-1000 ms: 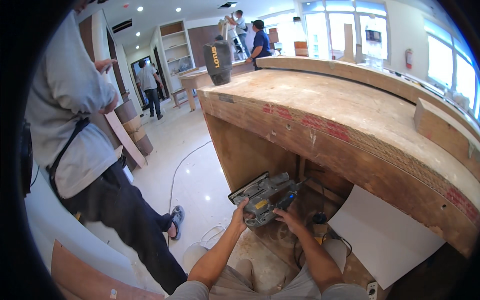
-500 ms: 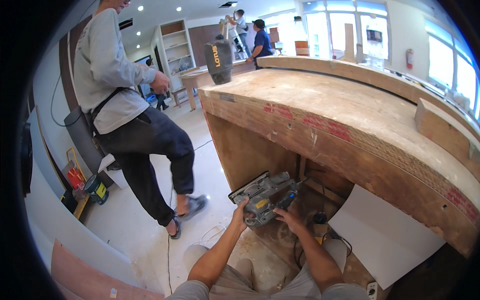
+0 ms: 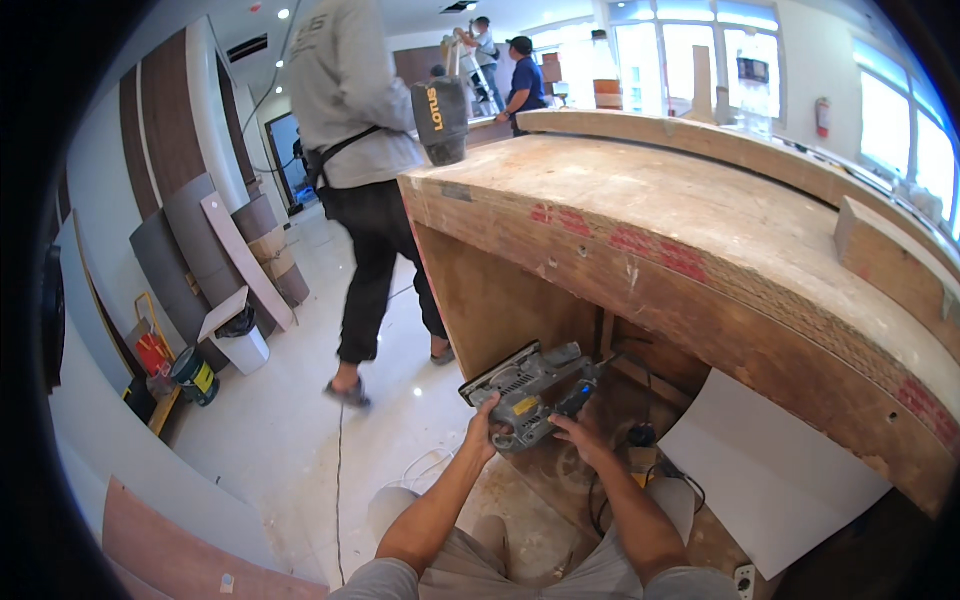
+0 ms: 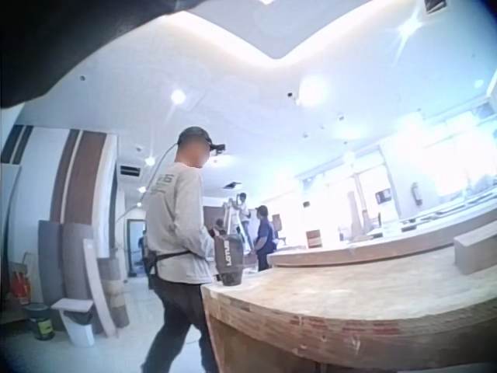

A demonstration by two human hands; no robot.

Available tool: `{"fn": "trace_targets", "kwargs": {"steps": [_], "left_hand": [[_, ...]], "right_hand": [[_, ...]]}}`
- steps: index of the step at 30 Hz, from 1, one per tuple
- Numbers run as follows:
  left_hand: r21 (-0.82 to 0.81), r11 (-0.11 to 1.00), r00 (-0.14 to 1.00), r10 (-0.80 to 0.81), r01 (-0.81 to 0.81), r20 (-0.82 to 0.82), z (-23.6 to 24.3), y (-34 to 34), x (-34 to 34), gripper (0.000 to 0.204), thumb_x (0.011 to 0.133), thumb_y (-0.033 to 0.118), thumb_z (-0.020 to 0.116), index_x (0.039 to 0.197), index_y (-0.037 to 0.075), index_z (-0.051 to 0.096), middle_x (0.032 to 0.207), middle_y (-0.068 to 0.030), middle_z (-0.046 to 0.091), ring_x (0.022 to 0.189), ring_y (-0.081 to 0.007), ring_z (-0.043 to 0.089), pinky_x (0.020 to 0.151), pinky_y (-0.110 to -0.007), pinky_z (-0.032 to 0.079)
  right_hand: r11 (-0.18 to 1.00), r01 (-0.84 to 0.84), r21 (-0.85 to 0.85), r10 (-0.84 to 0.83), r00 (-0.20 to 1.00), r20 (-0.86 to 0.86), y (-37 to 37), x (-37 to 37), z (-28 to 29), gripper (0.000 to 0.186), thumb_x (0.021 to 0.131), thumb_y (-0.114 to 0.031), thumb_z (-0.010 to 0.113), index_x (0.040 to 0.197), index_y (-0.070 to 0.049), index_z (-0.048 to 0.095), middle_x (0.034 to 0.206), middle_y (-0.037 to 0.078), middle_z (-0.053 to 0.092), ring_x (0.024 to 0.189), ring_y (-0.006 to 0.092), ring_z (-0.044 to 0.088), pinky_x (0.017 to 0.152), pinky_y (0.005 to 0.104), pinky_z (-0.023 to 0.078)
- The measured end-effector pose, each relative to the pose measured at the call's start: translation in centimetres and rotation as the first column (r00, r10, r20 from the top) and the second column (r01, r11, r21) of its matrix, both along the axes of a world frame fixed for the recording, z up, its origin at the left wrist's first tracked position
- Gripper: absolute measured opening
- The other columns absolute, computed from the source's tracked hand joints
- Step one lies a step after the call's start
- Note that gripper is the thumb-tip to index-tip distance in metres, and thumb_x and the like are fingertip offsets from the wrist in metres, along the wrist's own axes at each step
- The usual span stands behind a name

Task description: The person operates a jigsaw to cut a piece of wood on a workbench.

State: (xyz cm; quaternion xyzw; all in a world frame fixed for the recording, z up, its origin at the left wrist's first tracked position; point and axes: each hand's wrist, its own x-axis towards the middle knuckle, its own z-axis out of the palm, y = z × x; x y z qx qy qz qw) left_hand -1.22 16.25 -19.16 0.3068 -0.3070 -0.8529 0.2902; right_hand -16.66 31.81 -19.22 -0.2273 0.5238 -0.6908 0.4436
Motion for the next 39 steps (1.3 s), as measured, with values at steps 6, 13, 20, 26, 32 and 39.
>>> {"fn": "trace_targets", "kwargs": {"steps": [6, 13, 20, 26, 32, 39], "left_hand": [[-0.007, 0.999, 0.998, 0.046, -0.046, 0.039, 0.6, 0.6, 0.0, 0.057, 0.079, 0.033, 0.075, 0.126, 0.011, 0.051, 0.126, -0.0109, 0.054, 0.112, -0.0280, 0.054, 0.091, -0.043, 0.045], [0.020, 1.000, 0.999, 0.014, -0.013, -0.035, 0.3, 0.6, 0.3, 0.056, 0.079, 0.032, 0.075, 0.124, 0.009, 0.052, 0.119, -0.0102, 0.059, 0.099, -0.0266, 0.061, 0.077, -0.038, 0.052], [-0.018, 0.999, 0.999, 0.040, -0.039, 0.021, 0.8, 0.9, 0.0, 0.058, 0.075, 0.034, 0.078, 0.122, 0.008, 0.055, 0.112, -0.0088, 0.061, 0.095, -0.0239, 0.061, 0.077, -0.037, 0.051], [-0.039, 0.999, 0.997, 0.015, -0.012, 0.075, -0.5, -0.4, -0.1, 0.061, 0.074, 0.036, 0.079, 0.122, 0.007, 0.055, 0.113, -0.0083, 0.061, 0.099, -0.0252, 0.060, 0.081, -0.038, 0.050], [-0.038, 0.999, 0.995, -0.009, 0.013, 0.104, -1.0, -0.9, -0.9, 0.061, 0.075, 0.035, 0.078, 0.122, 0.006, 0.055, 0.117, -0.0090, 0.059, 0.101, -0.0252, 0.059, 0.083, -0.038, 0.048], [-0.051, 0.998, 0.994, 0.036, -0.031, 0.107, 0.0, -0.1, 0.2, 0.059, 0.077, 0.034, 0.077, 0.123, 0.006, 0.054, 0.118, -0.0106, 0.059, 0.102, -0.0254, 0.059, 0.084, -0.038, 0.046]], "right_hand": [[1.000, 0.003, -0.019, -0.003, 1.000, 0.015, 0.0, 0.1, 0.1, 0.071, 0.083, -0.008, 0.066, 0.139, -0.015, 0.024, 0.123, 0.010, 0.051, 0.109, 0.0241, 0.056, 0.083, 0.0460, 0.051], [0.999, 0.018, -0.043, -0.017, 0.999, 0.036, 0.0, 0.4, -0.8, 0.066, 0.082, -0.008, 0.067, 0.135, -0.017, 0.029, 0.122, 0.008, 0.051, 0.106, 0.0245, 0.056, 0.083, 0.0471, 0.050], [0.992, 0.129, 0.014, -0.129, 0.992, 0.013, -0.4, 0.4, -0.7, 0.061, 0.084, -0.021, 0.068, 0.134, -0.017, 0.033, 0.122, 0.006, 0.050, 0.110, 0.0250, 0.053, 0.081, 0.0490, 0.050], [0.966, 0.249, 0.065, -0.256, 0.957, 0.135, -1.9, 0.9, -1.7, 0.058, 0.083, -0.033, 0.070, 0.130, -0.016, 0.042, 0.122, 0.005, 0.053, 0.107, 0.0251, 0.055, 0.078, 0.0508, 0.050], [0.954, 0.258, 0.152, -0.280, 0.947, 0.154, -3.1, -1.1, -4.6, 0.056, 0.082, -0.035, 0.070, 0.128, -0.015, 0.045, 0.120, 0.006, 0.054, 0.104, 0.0260, 0.056, 0.076, 0.0514, 0.052], [0.938, 0.305, 0.166, -0.320, 0.945, 0.070, -2.4, 1.4, -1.7, 0.059, 0.084, -0.033, 0.068, 0.131, -0.012, 0.040, 0.124, 0.010, 0.050, 0.104, 0.0286, 0.056, 0.070, 0.0488, 0.055]]}}
